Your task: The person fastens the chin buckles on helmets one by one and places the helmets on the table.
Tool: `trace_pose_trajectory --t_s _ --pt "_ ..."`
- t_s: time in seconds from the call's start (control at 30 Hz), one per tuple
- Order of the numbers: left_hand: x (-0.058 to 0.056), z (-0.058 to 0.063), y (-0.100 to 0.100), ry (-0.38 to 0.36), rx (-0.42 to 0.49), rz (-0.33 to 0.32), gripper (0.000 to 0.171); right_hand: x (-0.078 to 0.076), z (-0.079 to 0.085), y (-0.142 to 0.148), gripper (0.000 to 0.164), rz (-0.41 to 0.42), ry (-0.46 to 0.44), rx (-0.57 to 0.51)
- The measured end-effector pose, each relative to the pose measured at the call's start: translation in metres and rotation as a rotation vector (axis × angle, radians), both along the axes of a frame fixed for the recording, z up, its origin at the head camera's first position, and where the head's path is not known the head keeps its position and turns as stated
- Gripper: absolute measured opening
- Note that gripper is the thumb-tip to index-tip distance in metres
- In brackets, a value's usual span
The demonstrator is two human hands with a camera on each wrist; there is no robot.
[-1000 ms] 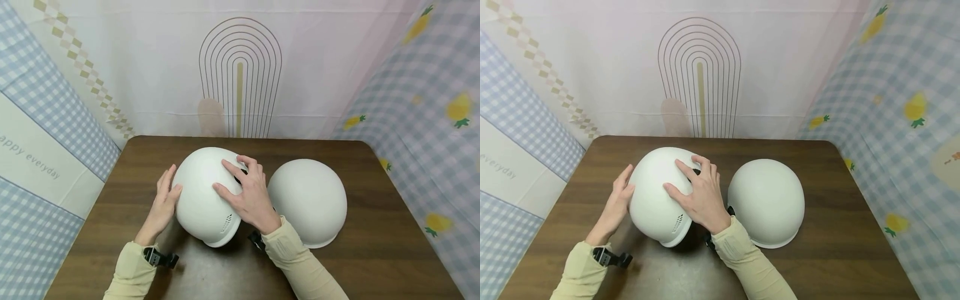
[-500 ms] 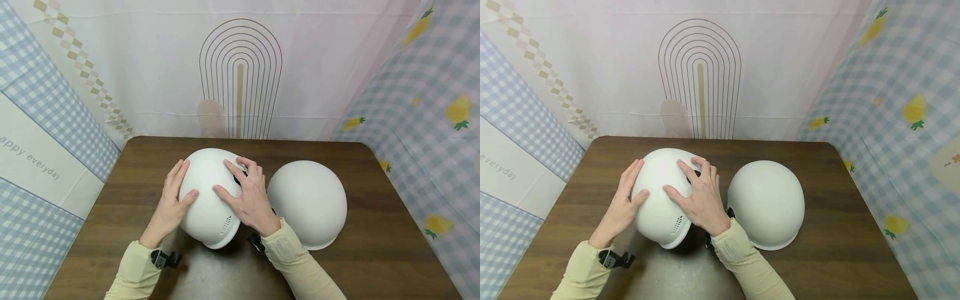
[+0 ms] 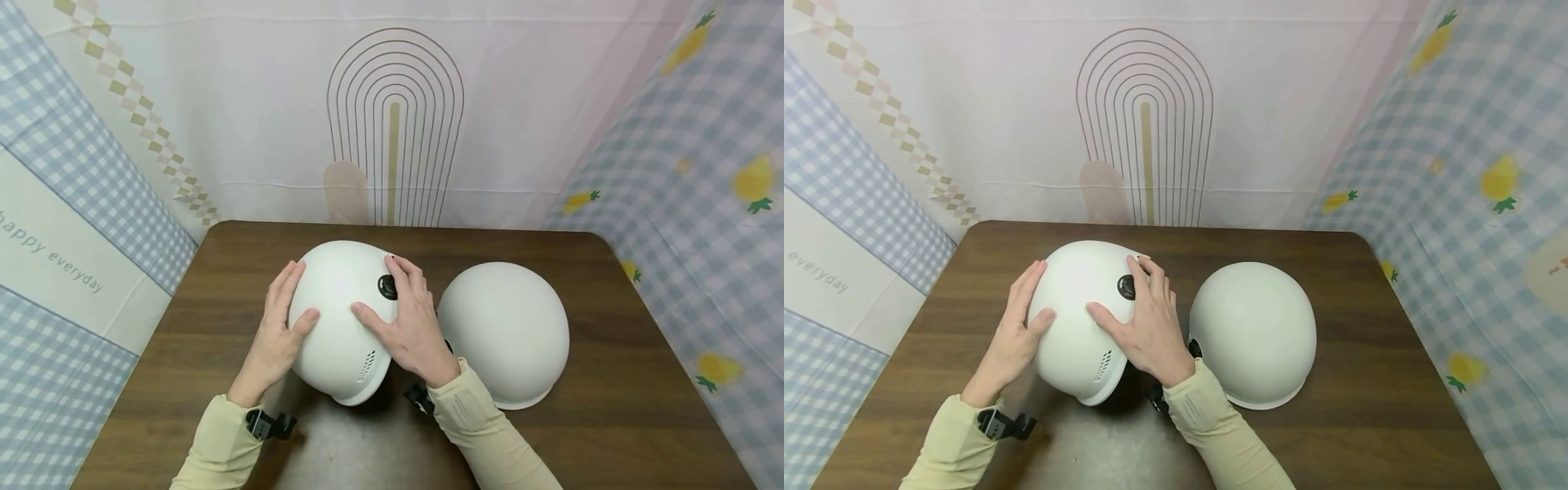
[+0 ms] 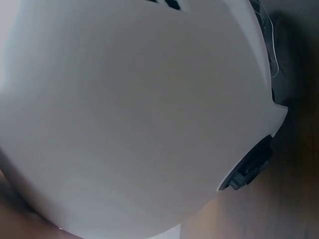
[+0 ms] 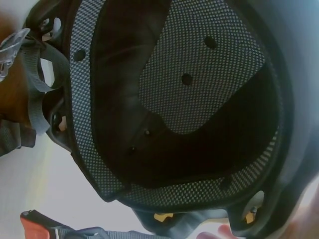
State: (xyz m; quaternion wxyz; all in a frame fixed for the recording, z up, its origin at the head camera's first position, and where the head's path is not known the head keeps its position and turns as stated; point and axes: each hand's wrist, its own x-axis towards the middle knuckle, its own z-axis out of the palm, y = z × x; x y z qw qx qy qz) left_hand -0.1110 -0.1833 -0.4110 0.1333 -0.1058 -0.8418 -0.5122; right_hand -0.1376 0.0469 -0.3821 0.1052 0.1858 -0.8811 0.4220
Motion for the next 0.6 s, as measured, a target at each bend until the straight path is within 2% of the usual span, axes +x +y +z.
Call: trace_pose_trajectory --t_s 0.6 --pt "0.0013 -0.0010 0.0009 0.007 0.022 0.018 0.069 -0.0035 0.0041 0.0006 0.077 0.039 -0.006 0.018"
